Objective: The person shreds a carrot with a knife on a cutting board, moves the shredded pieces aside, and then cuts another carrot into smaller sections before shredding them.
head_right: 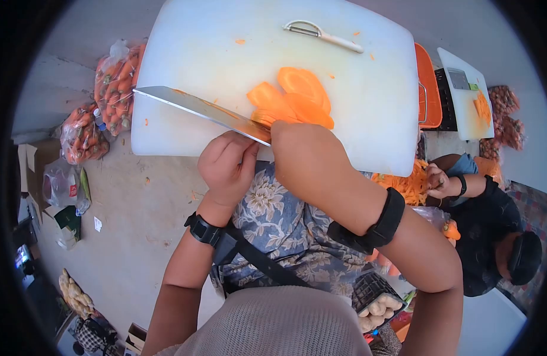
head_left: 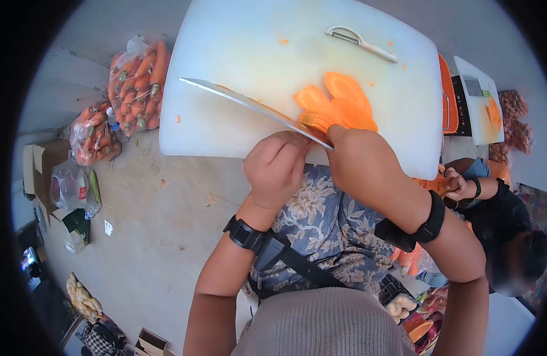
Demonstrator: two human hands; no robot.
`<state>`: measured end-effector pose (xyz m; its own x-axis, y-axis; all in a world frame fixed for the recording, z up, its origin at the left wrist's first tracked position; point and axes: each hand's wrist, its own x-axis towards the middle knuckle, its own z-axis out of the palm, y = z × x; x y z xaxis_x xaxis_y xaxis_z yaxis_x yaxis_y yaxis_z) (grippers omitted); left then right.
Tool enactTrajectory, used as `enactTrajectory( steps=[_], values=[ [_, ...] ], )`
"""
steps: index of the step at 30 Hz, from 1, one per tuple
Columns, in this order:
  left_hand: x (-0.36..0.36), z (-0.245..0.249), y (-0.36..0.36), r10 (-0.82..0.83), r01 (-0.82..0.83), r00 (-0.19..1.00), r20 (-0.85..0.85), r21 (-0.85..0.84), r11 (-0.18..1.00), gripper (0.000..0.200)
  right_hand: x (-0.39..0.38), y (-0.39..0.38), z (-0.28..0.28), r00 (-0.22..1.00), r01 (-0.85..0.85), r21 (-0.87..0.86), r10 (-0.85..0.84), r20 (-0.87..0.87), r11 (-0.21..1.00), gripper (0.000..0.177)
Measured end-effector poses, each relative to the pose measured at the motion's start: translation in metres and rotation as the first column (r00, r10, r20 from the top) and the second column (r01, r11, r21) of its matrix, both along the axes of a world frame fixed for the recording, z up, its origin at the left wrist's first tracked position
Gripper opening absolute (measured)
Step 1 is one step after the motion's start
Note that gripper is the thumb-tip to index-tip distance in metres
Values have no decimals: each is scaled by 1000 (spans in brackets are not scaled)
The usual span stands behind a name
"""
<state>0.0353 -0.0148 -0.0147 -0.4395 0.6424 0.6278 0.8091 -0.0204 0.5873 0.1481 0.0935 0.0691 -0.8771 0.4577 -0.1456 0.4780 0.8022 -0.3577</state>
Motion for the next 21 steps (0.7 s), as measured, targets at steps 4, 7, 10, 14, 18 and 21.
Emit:
enactTrajectory(
  steps=[4,7,10,14,18,21],
  values=[
    [-2,-7,4,-21,18,999,24,99,995,13,13,1,14,999,40,-11,-41,-19,999,9],
    [-1,-5,2,0,-1,1000,12,78,997,14,22,-4,35,997,47,21,-46,-65,999,8],
    [0,-1,-1,0,0,1000,-2,48,999,14,31,-6,41,998,50,-6,-50,-39,999,12],
    [0,2,-5,-6,6,1000,10,-9,1000,13,39,-8,43,1000,6,-3,-6,26,1000,11],
    [0,0,-6,-4,4,1000,3,-3,1000,12,43,-7,43,996,-20,10,19,87,1000,13],
    [0,-1,-5,-4,4,1000,13,6,1000,12,43,-8,46,996,-21,30,18,89,999,14]
  ],
)
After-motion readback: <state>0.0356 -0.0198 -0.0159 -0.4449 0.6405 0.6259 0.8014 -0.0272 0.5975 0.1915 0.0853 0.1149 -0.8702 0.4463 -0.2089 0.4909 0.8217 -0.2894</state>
